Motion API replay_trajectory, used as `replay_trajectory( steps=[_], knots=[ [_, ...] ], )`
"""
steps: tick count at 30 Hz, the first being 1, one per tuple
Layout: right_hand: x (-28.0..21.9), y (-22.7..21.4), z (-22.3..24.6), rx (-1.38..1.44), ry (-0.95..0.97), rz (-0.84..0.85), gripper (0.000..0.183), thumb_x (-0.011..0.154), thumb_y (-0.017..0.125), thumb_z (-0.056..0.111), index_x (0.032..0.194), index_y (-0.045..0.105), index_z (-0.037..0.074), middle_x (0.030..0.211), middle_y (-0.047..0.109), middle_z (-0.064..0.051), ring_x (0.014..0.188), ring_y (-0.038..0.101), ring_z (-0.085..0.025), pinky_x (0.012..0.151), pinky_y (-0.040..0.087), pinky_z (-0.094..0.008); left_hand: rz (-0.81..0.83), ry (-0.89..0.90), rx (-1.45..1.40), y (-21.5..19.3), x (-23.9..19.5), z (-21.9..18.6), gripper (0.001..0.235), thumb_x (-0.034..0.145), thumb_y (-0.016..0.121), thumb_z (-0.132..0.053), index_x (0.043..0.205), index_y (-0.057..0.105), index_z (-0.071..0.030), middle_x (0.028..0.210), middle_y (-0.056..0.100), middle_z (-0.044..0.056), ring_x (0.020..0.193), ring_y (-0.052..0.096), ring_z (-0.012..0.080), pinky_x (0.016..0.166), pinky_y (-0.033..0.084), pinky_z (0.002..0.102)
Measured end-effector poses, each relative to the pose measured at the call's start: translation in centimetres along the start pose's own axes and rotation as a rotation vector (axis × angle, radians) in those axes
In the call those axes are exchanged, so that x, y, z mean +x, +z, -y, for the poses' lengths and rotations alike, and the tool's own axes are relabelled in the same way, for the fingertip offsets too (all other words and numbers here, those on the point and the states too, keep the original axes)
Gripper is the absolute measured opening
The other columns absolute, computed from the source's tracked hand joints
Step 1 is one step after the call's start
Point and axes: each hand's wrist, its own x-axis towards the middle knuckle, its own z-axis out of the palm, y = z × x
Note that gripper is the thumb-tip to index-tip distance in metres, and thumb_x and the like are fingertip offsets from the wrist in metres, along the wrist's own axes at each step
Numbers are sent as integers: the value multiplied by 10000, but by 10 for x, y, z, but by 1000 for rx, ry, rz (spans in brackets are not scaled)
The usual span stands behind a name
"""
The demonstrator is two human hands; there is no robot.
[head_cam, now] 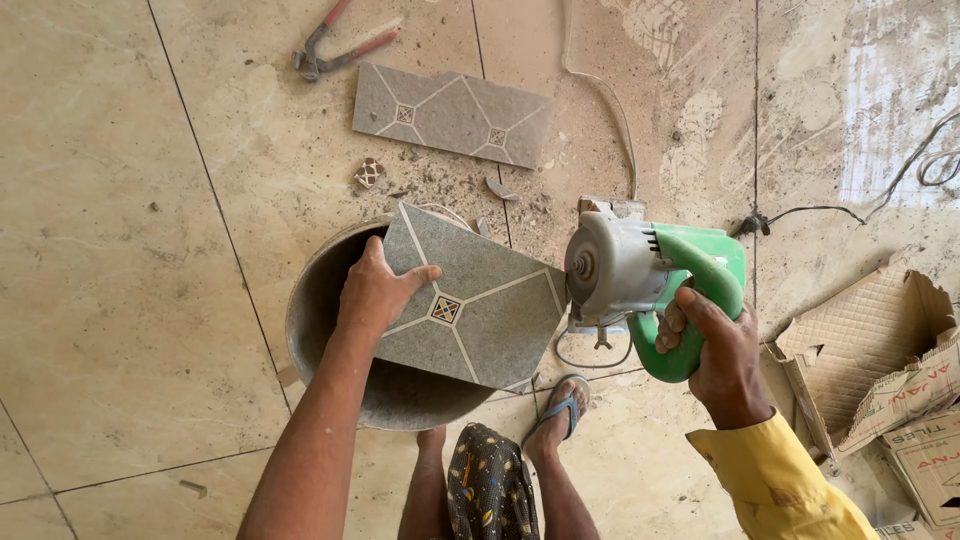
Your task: Laying, cutting, and securing tiles onto a floor using adhesive and a hammer.
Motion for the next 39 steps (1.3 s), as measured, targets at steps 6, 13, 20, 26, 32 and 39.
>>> replay_trajectory(
  steps=[6,13,20,26,32,39],
  knots=[
    [1,9,4,-58,-24,29,246,922,687,175,1105,621,24,706,559,-66,556,552,-170,508,497,-343,-9,42,10,3,5,5,1214,679,781,-703,1537,306,12,1416,535,313,1307,576,409,1054,513,489],
    [-3,9,4,-63,-13,46,253,919,701,188,1075,615,7,711,569,-61,566,565,-169,518,509,-341,-15,34,13,5,1,6,1218,655,753,-742,1510,342,23,1372,576,309,1272,615,402,1022,551,483],
    [-4,-2,1,-111,-26,70,241,930,706,208,1001,613,-4,710,573,-64,571,574,-166,524,519,-337,5,3,-13,4,-3,2,1249,657,748,-724,1546,282,19,1401,546,305,1265,612,399,1007,557,490],
    [-7,-13,10,-156,-29,125,242,898,705,225,1001,632,18,688,580,-55,537,569,-150,494,522,-328,-19,31,-15,6,2,6,1279,678,781,-715,1552,227,37,1455,468,327,1314,542,425,1034,512,493],
    [-8,-27,8,-264,-48,180,293,885,740,259,966,632,-1,675,593,-57,525,578,-143,482,528,-312,-7,12,-45,5,7,4,1246,649,794,-698,1536,323,38,1420,548,320,1323,584,406,1080,515,453],
    [-12,-16,16,-214,-1,150,260,870,721,246,977,628,28,687,571,-44,544,558,-137,490,494,-304,-32,39,-26,3,4,4,1211,676,817,-678,1514,336,53,1403,550,325,1304,581,416,1063,509,456]
  ],
)
